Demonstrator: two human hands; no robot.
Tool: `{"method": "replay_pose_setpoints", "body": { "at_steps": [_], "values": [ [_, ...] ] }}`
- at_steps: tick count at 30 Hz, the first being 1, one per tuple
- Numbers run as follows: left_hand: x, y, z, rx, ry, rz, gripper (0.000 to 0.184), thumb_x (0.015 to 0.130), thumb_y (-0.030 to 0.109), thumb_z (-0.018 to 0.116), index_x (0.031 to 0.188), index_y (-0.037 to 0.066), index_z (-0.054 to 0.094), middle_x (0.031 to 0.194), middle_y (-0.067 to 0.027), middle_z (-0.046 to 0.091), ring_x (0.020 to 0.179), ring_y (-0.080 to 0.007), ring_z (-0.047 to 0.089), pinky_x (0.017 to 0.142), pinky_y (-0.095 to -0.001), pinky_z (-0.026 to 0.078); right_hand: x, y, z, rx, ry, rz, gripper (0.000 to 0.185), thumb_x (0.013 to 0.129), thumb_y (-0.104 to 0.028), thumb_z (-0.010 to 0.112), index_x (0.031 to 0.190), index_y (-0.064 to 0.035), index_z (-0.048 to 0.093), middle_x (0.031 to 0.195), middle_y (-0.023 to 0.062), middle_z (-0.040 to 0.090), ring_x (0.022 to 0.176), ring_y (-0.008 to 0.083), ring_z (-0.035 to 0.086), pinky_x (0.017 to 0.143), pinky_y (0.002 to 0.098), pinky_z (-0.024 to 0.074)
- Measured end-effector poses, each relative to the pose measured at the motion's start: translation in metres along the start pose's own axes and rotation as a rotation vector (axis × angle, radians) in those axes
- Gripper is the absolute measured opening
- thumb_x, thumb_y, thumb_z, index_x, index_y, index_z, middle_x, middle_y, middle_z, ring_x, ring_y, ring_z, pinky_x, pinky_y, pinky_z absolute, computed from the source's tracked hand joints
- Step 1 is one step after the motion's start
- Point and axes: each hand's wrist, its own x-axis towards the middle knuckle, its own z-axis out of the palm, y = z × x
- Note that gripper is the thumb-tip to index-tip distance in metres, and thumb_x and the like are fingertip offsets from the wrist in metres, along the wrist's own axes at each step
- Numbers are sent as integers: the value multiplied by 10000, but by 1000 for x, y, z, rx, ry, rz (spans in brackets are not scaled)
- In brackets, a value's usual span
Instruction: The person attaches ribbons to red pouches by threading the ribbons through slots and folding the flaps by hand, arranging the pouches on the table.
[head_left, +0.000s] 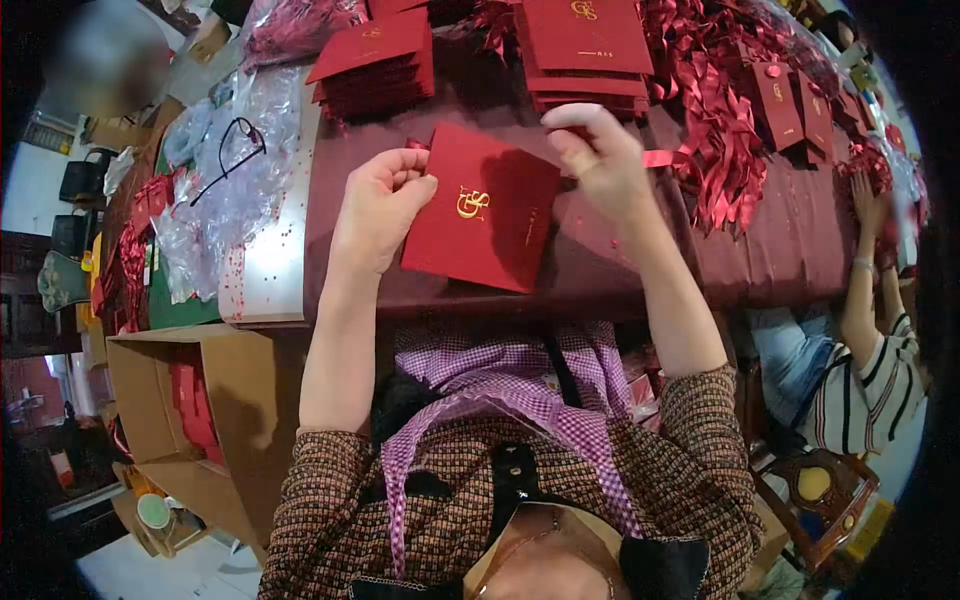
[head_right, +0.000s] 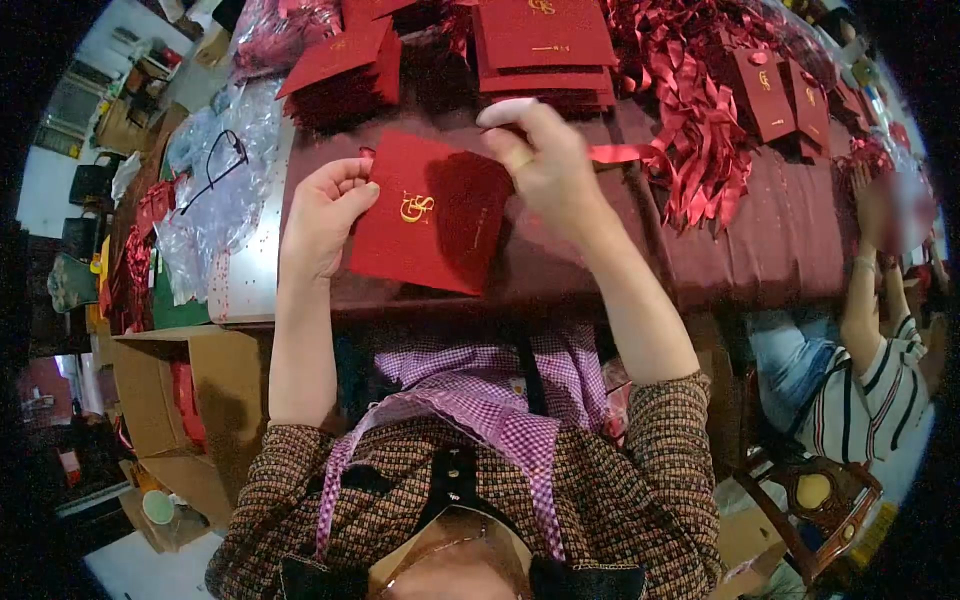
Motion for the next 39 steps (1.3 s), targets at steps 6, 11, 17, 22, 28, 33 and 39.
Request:
{"method": "replay_pose_setpoints", "body": {
  "at_steps": [6,11,17,22,28,33,39],
  "values": [
    [-7,3,7,16,46,55,257,813,5,635,1059,-59,599,842,4,604,738,-43,526,692,-183,444,-3,-21,46,22,-89,-10,136,777,-22,662,903,-17,611,869,118,623,868,279,592,783,351,469],
    [-12,9,11,168,90,145,275,806,7,636,1071,-58,602,834,-3,607,732,-47,526,680,-199,456,-5,-30,56,-44,-41,-28,113,761,-36,676,855,-17,616,851,123,631,862,303,589,759,376,469],
    [-18,16,18,213,94,222,244,801,-4,624,1040,-50,610,796,8,593,674,-42,503,622,-202,448,-2,-32,59,-10,-28,28,101,771,-67,670,834,-21,606,839,137,638,841,319,601,733,393,477],
    [-23,19,22,312,82,258,215,807,-20,602,1020,-6,630,792,34,594,673,-23,508,584,-175,417,0,-29,57,-83,-34,-94,78,769,-50,643,809,-29,581,826,139,627,809,330,603,711,404,481],
    [-21,27,31,445,155,393,231,768,2,592,993,-45,616,741,-41,601,653,-61,532,590,-225,455,8,-46,53,-253,-19,-330,99,746,22,632,801,-15,558,774,152,591,757,337,581,686,408,475],
    [-13,17,37,367,142,342,232,761,-20,563,988,-47,602,710,-43,585,641,-59,511,582,-228,447,11,-42,48,-346,-75,-409,113,742,25,628,816,-11,552,777,142,580,746,337,557,675,412,456],
    [-12,16,48,436,224,546,240,725,-10,546,961,-20,589,774,-181,607,683,-317,591,639,-373,482,9,-42,49,-515,-57,-555,184,742,47,606,895,-26,533,827,136,557,760,314,526,701,406,436]
  ]
}}
